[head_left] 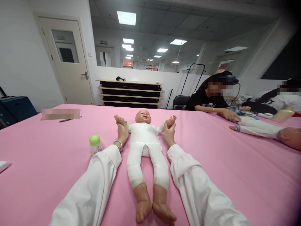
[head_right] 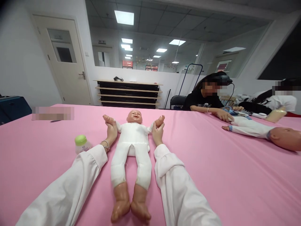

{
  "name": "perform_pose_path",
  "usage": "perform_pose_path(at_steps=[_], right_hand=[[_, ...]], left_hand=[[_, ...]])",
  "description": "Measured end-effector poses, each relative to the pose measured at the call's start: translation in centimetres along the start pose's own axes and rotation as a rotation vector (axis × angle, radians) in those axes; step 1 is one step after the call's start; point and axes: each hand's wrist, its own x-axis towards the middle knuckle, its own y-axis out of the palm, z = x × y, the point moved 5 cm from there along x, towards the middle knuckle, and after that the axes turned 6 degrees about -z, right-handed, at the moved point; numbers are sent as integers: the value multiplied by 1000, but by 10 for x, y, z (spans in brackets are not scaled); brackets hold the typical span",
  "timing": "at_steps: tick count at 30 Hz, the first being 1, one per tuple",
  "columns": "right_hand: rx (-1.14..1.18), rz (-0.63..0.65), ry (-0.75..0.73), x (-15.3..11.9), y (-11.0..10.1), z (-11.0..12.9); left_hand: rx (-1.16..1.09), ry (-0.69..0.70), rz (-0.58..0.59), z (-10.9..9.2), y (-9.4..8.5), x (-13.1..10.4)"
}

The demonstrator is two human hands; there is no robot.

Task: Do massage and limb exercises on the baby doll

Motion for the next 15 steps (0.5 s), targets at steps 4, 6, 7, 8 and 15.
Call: perform_pose_path(at_steps=[4, 6, 7, 8, 15], right_hand=[[-81, -77, 24, 20, 26, -17], [-105, -72, 31, 25, 35, -30], [-123, -66, 39, 27, 38, -38], [-149, -52, 56, 29, 41, -45], [-348, 81, 230, 35, 45, -75]], left_hand=[[89, -40, -63, 2, 17, 22], [215, -51, -6, 7, 27, 32], [268, -57, 27, 11, 31, 35], [308, -58, 61, 14, 35, 39], [387, -91, 230, 25, 44, 48]])
